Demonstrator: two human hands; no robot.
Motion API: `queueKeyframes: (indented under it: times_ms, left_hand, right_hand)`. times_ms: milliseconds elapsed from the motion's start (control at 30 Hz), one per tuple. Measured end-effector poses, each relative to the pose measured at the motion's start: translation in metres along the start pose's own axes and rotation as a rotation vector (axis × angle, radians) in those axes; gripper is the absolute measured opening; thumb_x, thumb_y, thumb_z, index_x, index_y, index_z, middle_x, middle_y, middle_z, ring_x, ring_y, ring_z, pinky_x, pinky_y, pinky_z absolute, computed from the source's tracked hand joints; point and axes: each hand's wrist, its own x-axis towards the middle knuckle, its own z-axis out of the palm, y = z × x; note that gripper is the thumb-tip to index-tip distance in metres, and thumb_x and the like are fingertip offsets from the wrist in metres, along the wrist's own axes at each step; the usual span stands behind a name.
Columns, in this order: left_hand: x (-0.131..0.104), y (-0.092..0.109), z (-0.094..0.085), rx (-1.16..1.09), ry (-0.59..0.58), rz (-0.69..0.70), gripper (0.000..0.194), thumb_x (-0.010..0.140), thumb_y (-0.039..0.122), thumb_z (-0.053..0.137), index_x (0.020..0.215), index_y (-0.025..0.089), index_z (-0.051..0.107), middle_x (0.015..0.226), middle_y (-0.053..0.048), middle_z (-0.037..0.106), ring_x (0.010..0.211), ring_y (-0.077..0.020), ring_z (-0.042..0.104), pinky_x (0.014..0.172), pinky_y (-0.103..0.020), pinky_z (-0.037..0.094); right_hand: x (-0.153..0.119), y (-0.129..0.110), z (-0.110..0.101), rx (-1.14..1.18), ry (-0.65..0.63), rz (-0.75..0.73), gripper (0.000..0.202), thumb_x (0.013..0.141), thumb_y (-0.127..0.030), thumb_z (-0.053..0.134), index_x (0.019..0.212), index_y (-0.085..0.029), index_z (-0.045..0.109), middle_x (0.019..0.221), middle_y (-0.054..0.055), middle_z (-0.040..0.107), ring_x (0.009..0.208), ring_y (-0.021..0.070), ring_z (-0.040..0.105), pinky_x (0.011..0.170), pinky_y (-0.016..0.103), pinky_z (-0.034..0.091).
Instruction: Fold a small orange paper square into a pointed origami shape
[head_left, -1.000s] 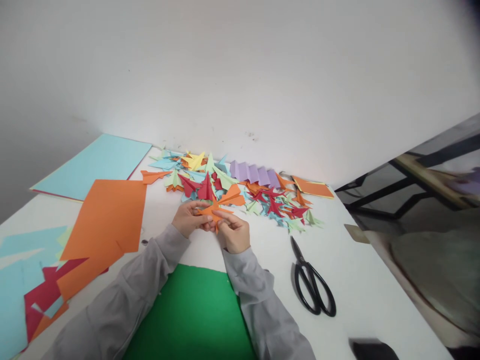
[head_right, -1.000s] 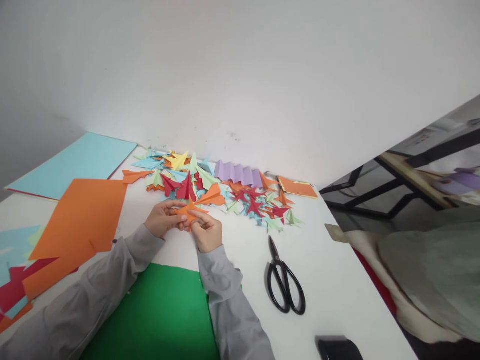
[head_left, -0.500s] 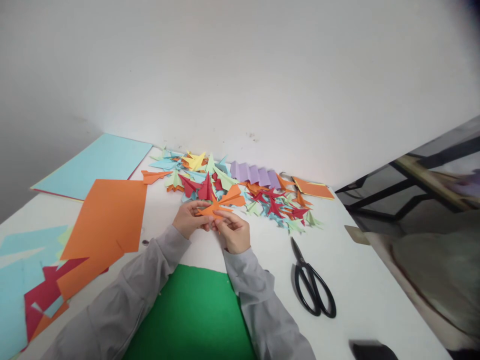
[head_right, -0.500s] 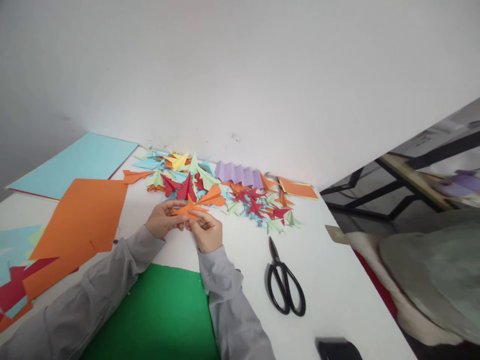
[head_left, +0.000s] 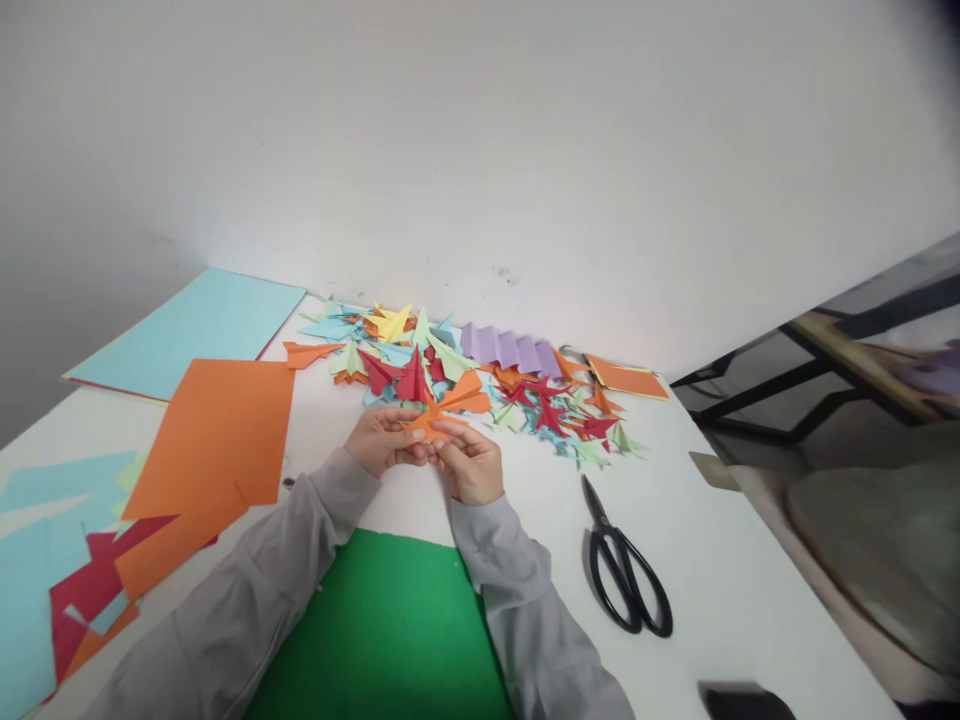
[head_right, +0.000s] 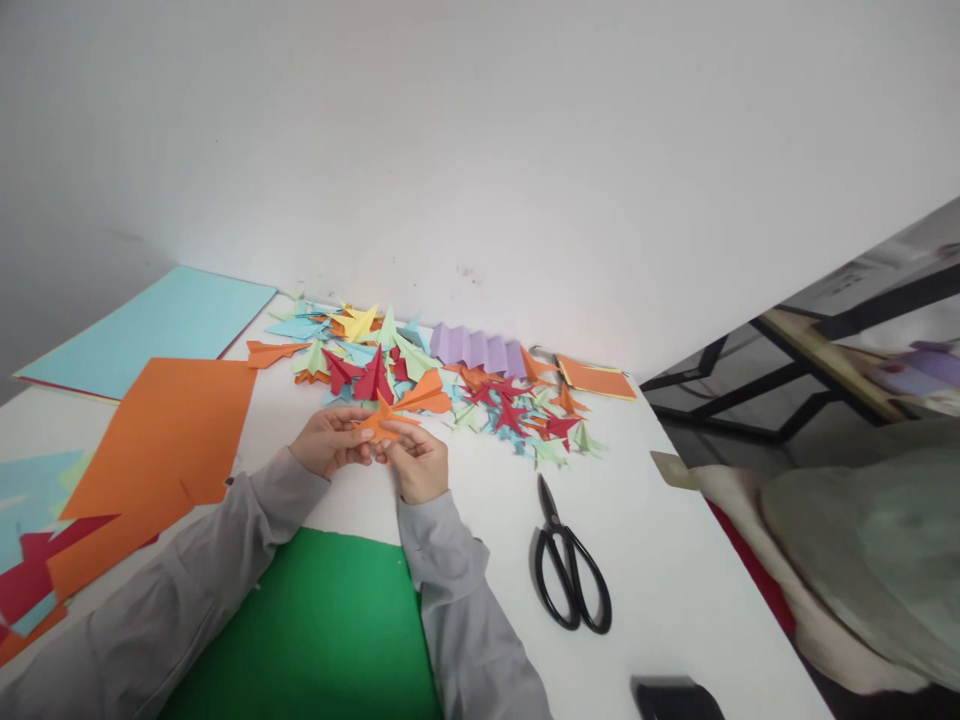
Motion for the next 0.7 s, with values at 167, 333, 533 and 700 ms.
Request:
queueKeyframes:
  times_ms: [167,333,533,700]
  left_hand:
    - [0.0003,-0.0015,-0.0005,0.007,0.017,-0.015,0.044,0.048,0.02,0.078,0.085,0.01,0.057,0.05,-0.003,0.064,0.044,-0.0138,0.06,0.047,-0.026,0.051]
    - [0.0011,-0.0043,0.0014,0.068,0.033,0.075,0.05,0.04,0.019,0.082,0.082,0.009,0.056,0.049,-0.001,0.063,0.041,-0.0125,0.057,0.046,-0.026,0.05]
    - [0.0015,-0.0027,0.0003,0.069,-0.006,0.036,0.046,0.036,0.021,0.083,0.073,0.008,0.06,0.047,-0.002,0.063,0.04,-0.012,0.057,0.045,-0.025,0.05]
    - [-0.0001,0.0009,0.0008,0.014,0.008,-0.027,0.035,0.046,0.015,0.079,0.076,0.009,0.061,0.049,-0.004,0.064,0.043,-0.0148,0.06,0.046,-0.027,0.053]
  right_hand:
    - [0.0014,0.0036,-0.0023,0.025,0.018,-0.024,0.019,0.058,-0.016,0.068,0.076,-0.018,0.069,0.047,-0.002,0.064,0.042,0.011,0.057,0.045,0.023,0.045]
    - [-0.0001,-0.0015,0.0004,-0.047,0.008,-0.011,0.017,0.058,-0.015,0.066,0.074,-0.018,0.069,0.045,-0.003,0.062,0.041,0.0109,0.056,0.045,0.023,0.044]
    - [-0.0017,-0.0046,0.0021,-0.089,-0.007,-0.007,0.018,0.058,-0.014,0.066,0.075,-0.019,0.069,0.045,-0.004,0.061,0.041,0.0108,0.055,0.043,0.023,0.042]
    - [0.0006,0.0003,-0.0012,0.017,-0.009,0.001,0.018,0.059,-0.015,0.065,0.077,-0.018,0.069,0.049,-0.002,0.064,0.044,0.0116,0.055,0.047,0.025,0.043]
